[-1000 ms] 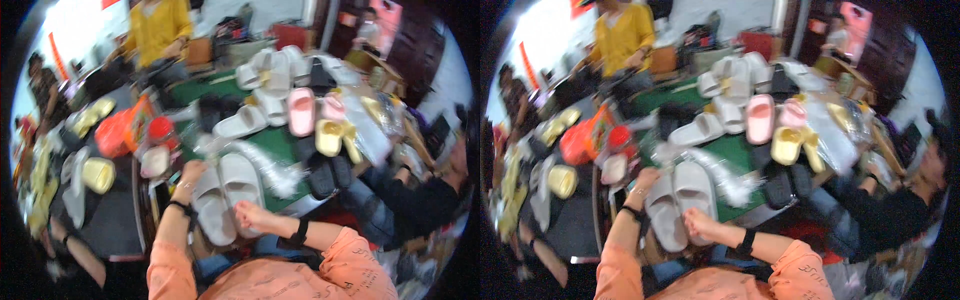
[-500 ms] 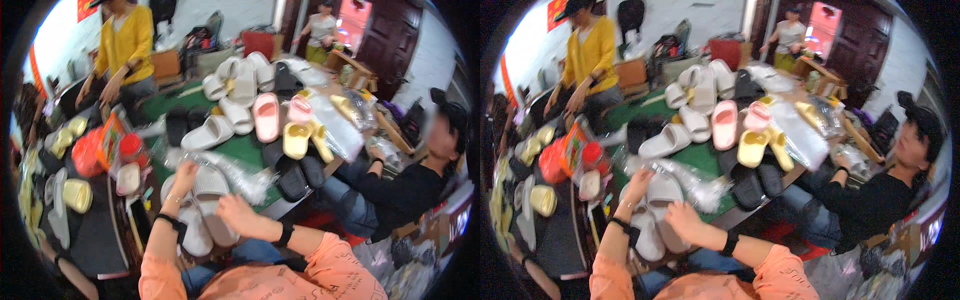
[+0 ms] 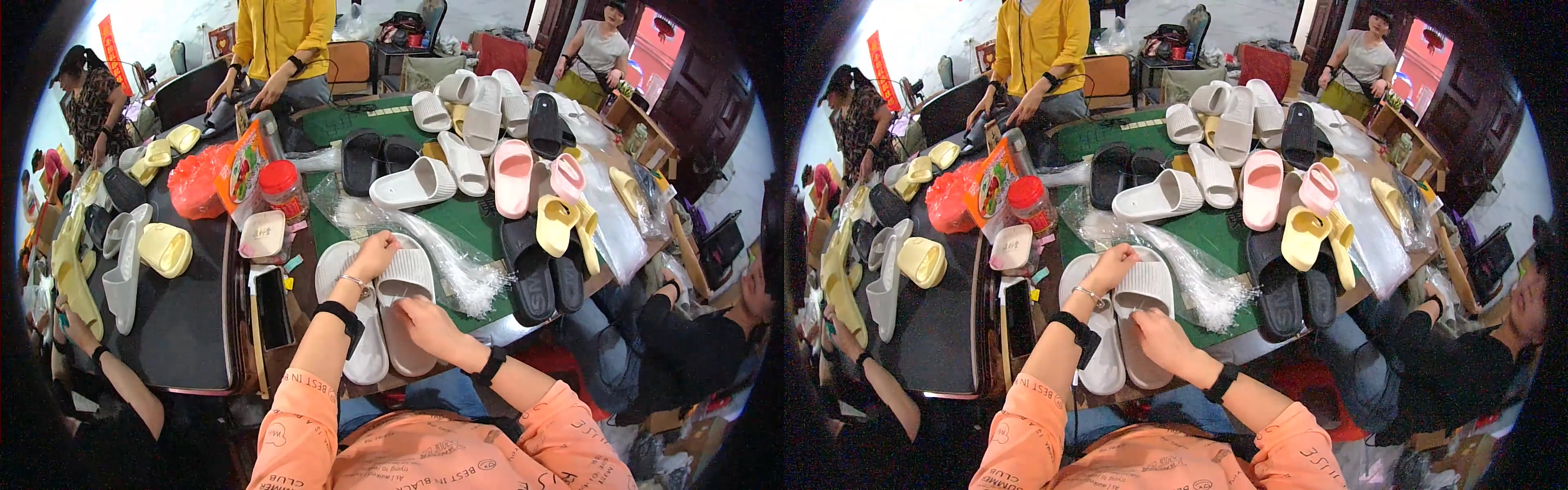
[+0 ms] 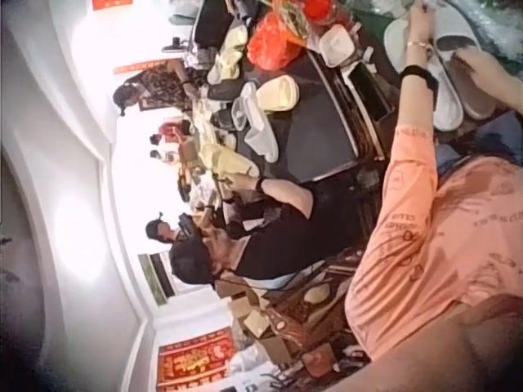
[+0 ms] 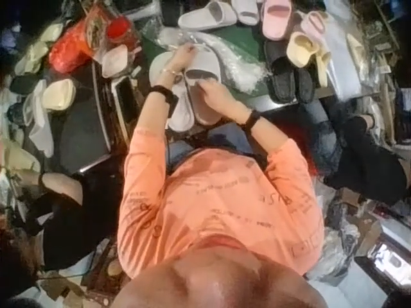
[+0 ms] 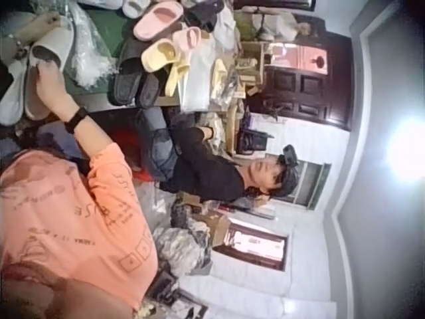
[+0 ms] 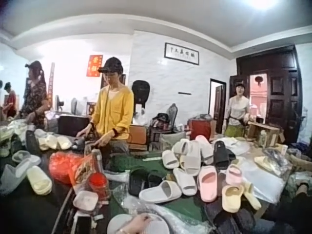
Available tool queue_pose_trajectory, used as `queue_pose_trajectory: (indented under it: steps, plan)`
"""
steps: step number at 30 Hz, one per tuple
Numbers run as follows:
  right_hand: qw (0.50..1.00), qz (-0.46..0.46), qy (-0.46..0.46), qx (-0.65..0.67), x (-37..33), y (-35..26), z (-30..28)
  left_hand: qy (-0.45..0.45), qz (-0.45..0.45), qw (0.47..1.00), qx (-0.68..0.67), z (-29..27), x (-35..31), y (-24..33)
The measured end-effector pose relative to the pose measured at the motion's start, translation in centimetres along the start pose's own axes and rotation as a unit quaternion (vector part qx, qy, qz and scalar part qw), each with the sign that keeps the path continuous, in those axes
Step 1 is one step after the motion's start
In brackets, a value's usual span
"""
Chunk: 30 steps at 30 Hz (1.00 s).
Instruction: The recorder is tagging and sorting various colors of plastic slide sandals at a shared workbench.
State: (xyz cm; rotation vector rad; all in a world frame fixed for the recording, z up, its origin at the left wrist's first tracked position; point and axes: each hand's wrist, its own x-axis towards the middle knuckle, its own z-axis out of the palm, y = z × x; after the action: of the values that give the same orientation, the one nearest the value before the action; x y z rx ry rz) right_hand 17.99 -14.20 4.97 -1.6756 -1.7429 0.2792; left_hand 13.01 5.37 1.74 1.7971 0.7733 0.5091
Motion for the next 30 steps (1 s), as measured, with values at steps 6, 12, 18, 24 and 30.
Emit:
queue_pose_trajectory:
  steps: [6,12,18,24,30]
  plan:
    - [0.997,0.016,0.03,-0.071,2.2,1.3,1.4,-0.019,0.036,0.995,0.094,0.6,1.5,0.2]
    - [0.99,0.031,-0.048,-0.13,3.5,3.7,4.1,-0.045,0.059,0.992,0.1,0.4,0.4,1.5]
    - [0.99,0.095,-0.05,-0.088,2.3,-1.3,0.7,-0.025,-0.003,0.997,-0.067,-0.1,-1.0,2.2]
    - [0.986,-0.071,0.143,-0.053,9.0,-0.3,-2.3,0.174,0.05,0.947,-0.265,0.6,-2.9,2.2]
    - [0.985,-0.118,-0.084,0.09,17.5,-11.7,-2.9,0.075,0.052,0.989,-0.12,0.1,-0.9,4.9]
